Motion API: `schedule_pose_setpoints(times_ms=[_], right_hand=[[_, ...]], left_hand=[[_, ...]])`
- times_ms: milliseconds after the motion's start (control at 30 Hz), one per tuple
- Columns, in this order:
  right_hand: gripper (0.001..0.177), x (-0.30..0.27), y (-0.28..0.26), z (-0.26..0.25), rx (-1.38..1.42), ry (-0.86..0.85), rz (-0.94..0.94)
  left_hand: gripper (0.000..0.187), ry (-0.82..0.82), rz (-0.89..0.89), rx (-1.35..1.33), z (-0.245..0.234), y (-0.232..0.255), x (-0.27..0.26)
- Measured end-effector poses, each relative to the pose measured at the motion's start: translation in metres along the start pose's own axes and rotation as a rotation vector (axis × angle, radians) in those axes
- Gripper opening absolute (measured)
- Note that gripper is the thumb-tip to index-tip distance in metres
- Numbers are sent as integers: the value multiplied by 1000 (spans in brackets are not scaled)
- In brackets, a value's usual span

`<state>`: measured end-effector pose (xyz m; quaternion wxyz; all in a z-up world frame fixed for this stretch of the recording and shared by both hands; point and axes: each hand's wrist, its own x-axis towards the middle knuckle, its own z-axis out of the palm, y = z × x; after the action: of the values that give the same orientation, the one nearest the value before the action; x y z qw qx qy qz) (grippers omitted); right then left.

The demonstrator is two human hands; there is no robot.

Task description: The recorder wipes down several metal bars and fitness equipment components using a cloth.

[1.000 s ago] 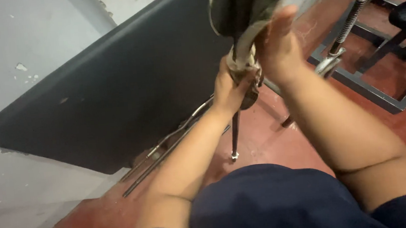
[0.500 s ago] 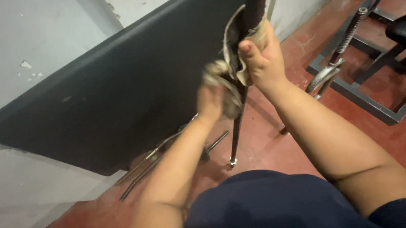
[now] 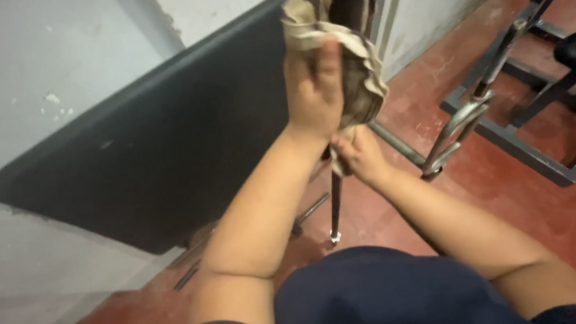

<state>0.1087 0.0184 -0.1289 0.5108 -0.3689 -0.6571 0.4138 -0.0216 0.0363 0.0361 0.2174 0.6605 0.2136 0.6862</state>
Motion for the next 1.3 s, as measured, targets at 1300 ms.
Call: schedule_pose_setpoints(times_ms=[1300], right_hand=[[44,42,-41,9,201,93,-268]], left_hand=[[69,-87,-138,-162,-11,41,50]])
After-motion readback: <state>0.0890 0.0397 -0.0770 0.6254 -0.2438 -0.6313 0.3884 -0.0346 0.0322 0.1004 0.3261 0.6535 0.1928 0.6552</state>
